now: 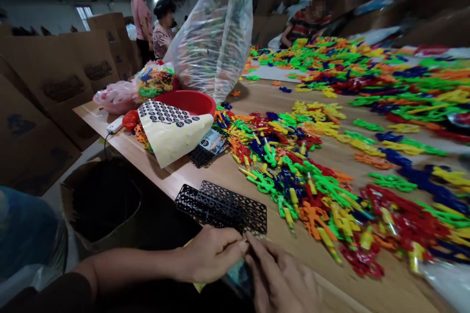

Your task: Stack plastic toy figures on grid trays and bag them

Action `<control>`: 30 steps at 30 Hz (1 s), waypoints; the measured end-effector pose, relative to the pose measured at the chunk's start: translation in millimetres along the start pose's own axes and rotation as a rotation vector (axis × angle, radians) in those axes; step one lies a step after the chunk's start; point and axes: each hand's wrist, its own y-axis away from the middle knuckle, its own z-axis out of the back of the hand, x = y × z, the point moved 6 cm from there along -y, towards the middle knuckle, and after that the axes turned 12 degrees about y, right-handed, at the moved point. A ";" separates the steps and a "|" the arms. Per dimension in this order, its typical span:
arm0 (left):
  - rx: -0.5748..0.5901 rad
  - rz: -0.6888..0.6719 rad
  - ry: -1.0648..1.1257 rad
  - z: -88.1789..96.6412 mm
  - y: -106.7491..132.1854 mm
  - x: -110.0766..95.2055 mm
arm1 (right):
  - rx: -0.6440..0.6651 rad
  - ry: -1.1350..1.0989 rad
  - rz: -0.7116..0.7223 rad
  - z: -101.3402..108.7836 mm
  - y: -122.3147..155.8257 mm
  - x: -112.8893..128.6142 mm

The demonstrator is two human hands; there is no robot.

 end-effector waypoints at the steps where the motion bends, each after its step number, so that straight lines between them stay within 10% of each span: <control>1: -0.025 0.016 -0.002 1.2 -2.2 2.8 | -0.015 0.070 0.006 -2.6 3.0 3.2; 11: -0.106 0.068 0.128 4.9 -7.7 25.7 | -0.184 -0.024 -0.202 11.1 -6.4 37.7; 21: 0.126 0.121 0.175 4.0 -14.1 24.3 | 0.045 -0.253 -0.393 21.2 -3.8 35.5; 30: 0.117 0.133 0.009 23.7 -8.3 26.4 | 0.031 -0.436 -0.347 100.6 22.6 38.0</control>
